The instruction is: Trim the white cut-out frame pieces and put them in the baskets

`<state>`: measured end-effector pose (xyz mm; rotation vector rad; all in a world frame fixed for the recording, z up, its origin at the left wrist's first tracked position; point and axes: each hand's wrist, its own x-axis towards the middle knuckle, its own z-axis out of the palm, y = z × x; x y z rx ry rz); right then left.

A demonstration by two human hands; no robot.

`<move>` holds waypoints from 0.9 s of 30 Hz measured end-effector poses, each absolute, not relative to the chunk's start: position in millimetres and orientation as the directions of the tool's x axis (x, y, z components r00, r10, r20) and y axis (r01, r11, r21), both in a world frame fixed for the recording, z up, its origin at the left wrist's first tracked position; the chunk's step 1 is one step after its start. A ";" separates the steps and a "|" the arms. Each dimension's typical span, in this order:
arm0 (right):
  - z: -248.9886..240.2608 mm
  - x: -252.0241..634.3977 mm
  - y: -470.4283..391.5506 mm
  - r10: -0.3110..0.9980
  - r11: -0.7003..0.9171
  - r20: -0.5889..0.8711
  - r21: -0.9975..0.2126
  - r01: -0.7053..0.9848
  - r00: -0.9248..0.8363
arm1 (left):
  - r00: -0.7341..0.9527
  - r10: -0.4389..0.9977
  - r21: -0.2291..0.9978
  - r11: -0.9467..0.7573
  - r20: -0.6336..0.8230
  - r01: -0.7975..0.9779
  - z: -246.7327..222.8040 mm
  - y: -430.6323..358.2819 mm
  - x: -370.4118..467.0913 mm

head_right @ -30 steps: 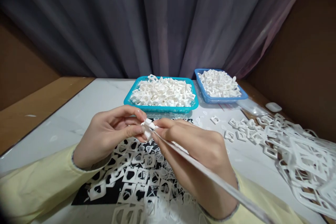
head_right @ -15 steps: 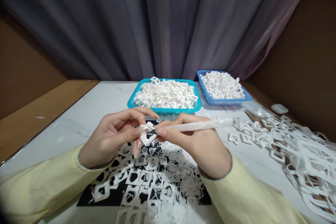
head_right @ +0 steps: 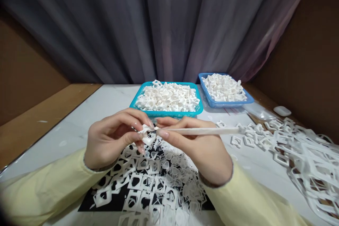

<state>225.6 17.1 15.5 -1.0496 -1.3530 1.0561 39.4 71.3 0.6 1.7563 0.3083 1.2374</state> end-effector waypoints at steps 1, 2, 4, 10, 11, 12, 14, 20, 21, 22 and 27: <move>17.6 224.5 12.9 0.957 0.286 0.290 -0.950 0.122 0.020 | 0.426 0.629 0.755 -0.600 0.650 -0.265 0.3 70.6 39.4; 19.4 223.1 8.5 0.924 0.357 0.378 -0.908 0.217 0.061 | 0.394 0.609 0.717 -0.655 0.688 -0.239 -0.1 69.9 39.4; 21.6 219.8 0.4 0.838 0.486 0.541 -0.795 0.361 0.063 | 0.350 0.580 0.663 -0.723 0.736 -0.195 -0.7 68.3 39.7; 16.4 210.6 -7.3 0.765 0.610 0.641 -0.687 0.395 -0.066 | 0.332 0.542 0.612 -0.774 0.772 -0.161 -1.0 63.1 41.4; 15.4 209.9 -6.8 0.763 0.615 0.643 -0.688 0.386 -0.068 | 0.331 0.540 0.610 -0.777 0.774 -0.158 -1.3 62.6 41.6; 14.7 209.5 -6.2 0.762 0.618 0.644 -0.687 0.382 -0.073 | 0.328 0.540 0.608 -0.779 0.775 -0.153 -1.7 62.3 41.8; 14.2 209.1 -5.5 0.758 0.623 0.646 -0.681 0.384 -0.084 | 0.317 0.541 0.602 -0.786 0.779 -0.138 -2.4 62.1 42.2; 13.6 208.9 -5.2 0.727 0.662 0.681 -0.662 0.352 -0.087 | 0.313 0.507 0.552 -0.831 0.803 -0.070 -1.4 60.9 41.8; 13.3 208.9 -5.0 0.721 0.670 0.687 -0.658 0.345 -0.089 | 0.315 0.505 0.548 -0.834 0.804 -0.063 -1.1 60.6 41.7; 13.0 208.9 -4.9 0.718 0.675 0.689 -0.654 0.341 -0.097 | 0.316 0.504 0.547 -0.835 0.804 -0.059 -1.0 60.3 41.7; 13.5 210.6 -6.6 0.691 0.704 0.711 -0.623 0.339 -0.129 | 0.321 0.508 0.554 -0.830 0.799 -0.064 -1.0 59.8 42.3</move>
